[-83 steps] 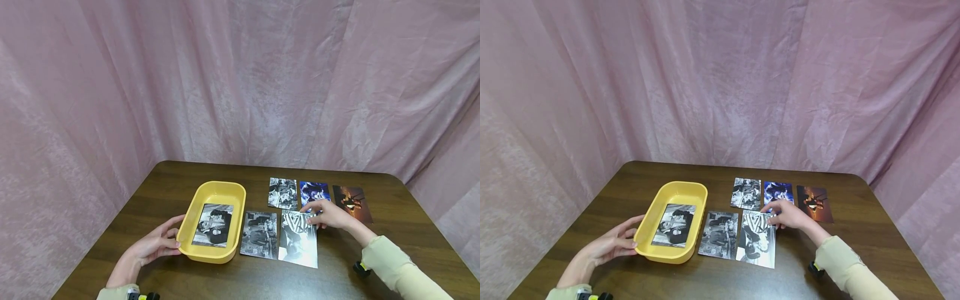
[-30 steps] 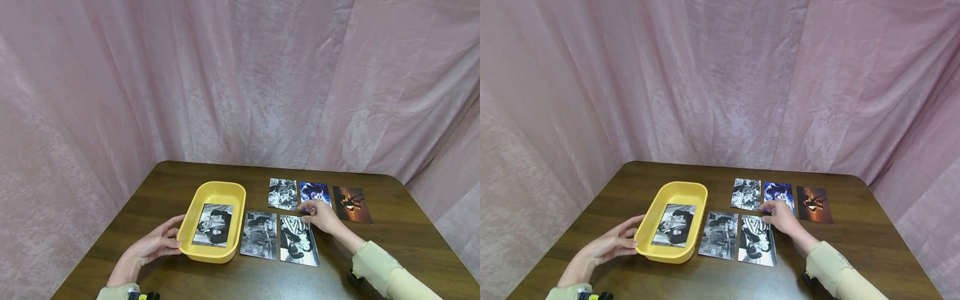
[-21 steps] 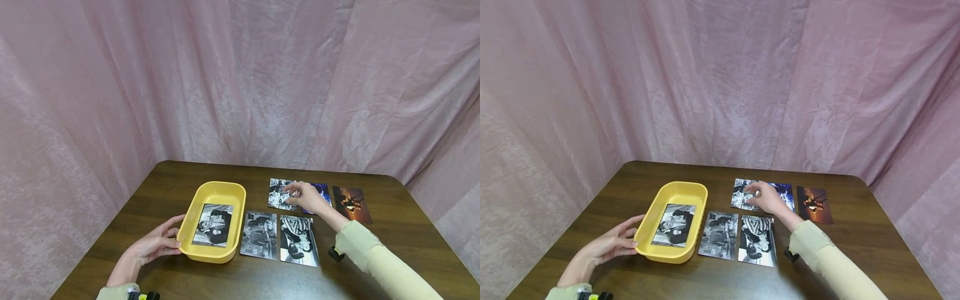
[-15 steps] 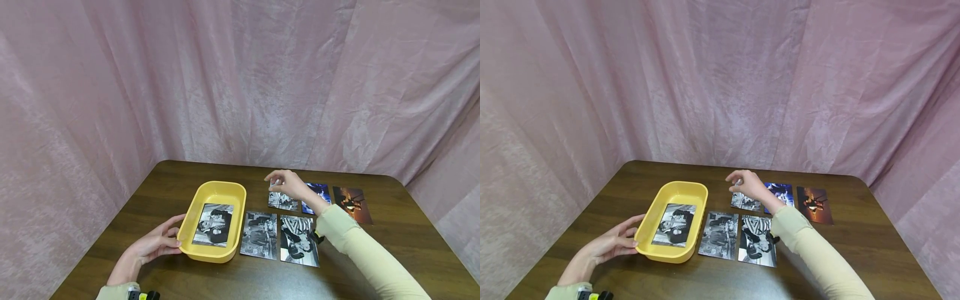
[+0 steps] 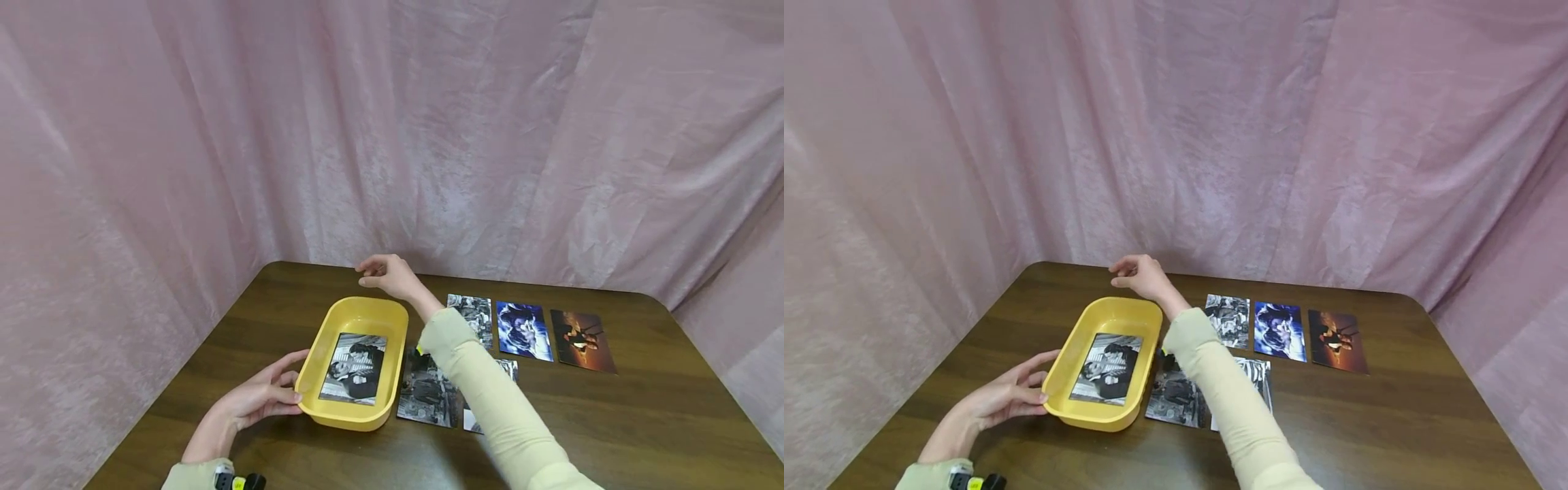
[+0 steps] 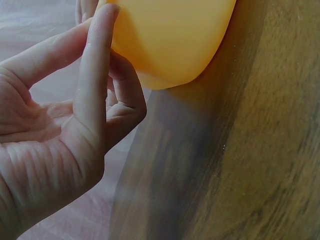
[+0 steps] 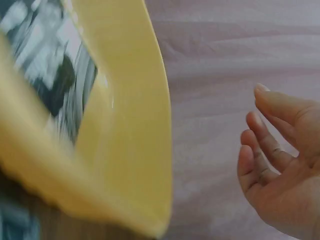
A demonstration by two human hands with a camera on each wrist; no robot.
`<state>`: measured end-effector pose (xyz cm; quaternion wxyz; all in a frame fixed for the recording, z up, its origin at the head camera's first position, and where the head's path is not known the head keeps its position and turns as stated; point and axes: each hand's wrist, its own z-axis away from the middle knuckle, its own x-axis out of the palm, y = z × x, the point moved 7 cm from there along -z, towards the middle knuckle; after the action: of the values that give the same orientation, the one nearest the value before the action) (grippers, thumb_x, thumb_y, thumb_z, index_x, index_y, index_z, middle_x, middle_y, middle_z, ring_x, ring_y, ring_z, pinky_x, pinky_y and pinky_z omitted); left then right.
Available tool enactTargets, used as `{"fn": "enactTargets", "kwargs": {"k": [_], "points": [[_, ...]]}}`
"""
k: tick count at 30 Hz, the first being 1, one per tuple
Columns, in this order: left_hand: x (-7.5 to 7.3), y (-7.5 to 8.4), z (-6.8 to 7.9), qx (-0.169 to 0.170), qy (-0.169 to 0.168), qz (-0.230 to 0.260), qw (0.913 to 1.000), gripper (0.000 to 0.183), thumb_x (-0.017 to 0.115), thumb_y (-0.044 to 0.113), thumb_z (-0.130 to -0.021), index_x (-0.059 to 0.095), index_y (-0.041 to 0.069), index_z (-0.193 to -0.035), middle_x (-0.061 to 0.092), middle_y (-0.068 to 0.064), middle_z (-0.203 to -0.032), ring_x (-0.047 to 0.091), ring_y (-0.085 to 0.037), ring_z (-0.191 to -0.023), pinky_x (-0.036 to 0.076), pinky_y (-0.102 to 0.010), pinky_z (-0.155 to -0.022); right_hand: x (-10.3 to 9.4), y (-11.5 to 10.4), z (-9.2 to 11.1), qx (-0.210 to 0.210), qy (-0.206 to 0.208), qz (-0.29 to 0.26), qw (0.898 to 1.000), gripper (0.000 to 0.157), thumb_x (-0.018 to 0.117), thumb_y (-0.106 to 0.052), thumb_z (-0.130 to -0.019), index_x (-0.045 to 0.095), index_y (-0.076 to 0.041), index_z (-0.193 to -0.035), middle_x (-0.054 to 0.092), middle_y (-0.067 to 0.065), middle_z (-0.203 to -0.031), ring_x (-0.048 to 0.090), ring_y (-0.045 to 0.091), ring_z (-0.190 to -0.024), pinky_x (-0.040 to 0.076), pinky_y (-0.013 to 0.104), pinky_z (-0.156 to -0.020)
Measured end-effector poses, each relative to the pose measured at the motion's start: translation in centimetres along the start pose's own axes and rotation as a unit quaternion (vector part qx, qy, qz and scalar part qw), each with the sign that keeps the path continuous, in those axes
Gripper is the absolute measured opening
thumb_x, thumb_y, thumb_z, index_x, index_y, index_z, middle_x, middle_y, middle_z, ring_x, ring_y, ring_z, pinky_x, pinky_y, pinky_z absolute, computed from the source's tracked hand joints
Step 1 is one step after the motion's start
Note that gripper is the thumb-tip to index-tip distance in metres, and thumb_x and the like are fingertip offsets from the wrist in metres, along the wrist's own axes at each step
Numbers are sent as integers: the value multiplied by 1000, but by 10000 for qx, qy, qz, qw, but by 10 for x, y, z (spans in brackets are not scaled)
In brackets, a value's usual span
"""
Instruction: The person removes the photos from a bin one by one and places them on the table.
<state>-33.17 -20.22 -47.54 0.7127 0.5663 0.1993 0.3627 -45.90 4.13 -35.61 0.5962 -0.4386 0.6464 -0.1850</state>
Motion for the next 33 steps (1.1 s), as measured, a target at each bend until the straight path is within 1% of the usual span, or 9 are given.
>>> {"fn": "enactTargets", "kwargs": {"k": [7,11,15,18,20,22,25,30,33], "points": [[2,2,-4,-1,26,-17,10000,91,63,0,-89,5,11,-158,54,-14,-118,71,-21,-96,62,-34,-85,27,6,-6,168,1057,-300,9938,19,74,-20,-88,74,-12,-106,74,6,-96,68,21,-89,55,28,-76],[2,1,-5,47,-22,11,10000,91,62,0,-89,4,10,-159,54,-14,-120,70,-21,-96,62,-33,-85,50,14,2,425,1184,46,9921,14,69,-24,-93,75,-14,-101,74,2,-95,64,13,-82,53,23,-71],[3,3,-6,103,-56,34,9999,91,62,0,-89,4,10,-158,54,-15,-120,70,-21,-96,62,-32,-84,70,20,10,792,717,946,9898,20,61,-30,-98,74,-15,-102,72,0,-91,59,12,-74,49,23,-64],[3,5,-5,126,-57,39,9999,91,62,-1,-89,4,10,-158,54,-14,-119,70,-20,-96,62,-31,-84,84,21,15,951,38,1689,9810,32,57,-39,-99,70,-15,-114,72,2,-103,65,16,-85,53,28,-72],[3,5,-5,130,-70,33,9999,91,61,-1,-89,4,9,-158,55,-13,-118,70,-20,-96,62,-31,-83,92,22,22,1071,-537,2083,9707,45,59,-49,-95,64,-16,-126,68,4,-120,63,22,-107,55,36,-88],[2,4,-5,134,-75,23,9999,91,61,-2,-89,3,8,-158,55,-13,-117,70,-20,-95,62,-31,-84,99,24,30,1216,-1095,2417,9564,65,68,-57,-86,56,-19,-137,56,5,-140,52,25,-127,49,43,-103],[1,4,-4,147,-66,9,9999,92,62,-2,-88,3,8,-158,56,-12,-117,70,-19,-95,62,-31,-84,104,29,42,1434,-1751,2802,9329,94,81,-60,-70,44,-26,-148,37,7,-154,34,31,-139,39,52,-114],[1,4,-5,194,-75,28,9998,92,62,-2,-88,4,8,-158,56,-11,-117,70,-20,-97,62,-31,-84,102,29,54,1713,-2041,3003,9159,110,94,-44,-58,36,-36,-152,24,9,-159,21,36,-146,27,61,-119],[2,3,-5,219,-138,39,9997,92,62,-3,-88,3,8,-158,57,-10,-117,70,-19,-97,62,-31,-84,100,28,57,1839,-1973,3022,9143,110,96,-34,-56,39,-38,-150,26,12,-157,24,39,-143,32,63,-114]]}}
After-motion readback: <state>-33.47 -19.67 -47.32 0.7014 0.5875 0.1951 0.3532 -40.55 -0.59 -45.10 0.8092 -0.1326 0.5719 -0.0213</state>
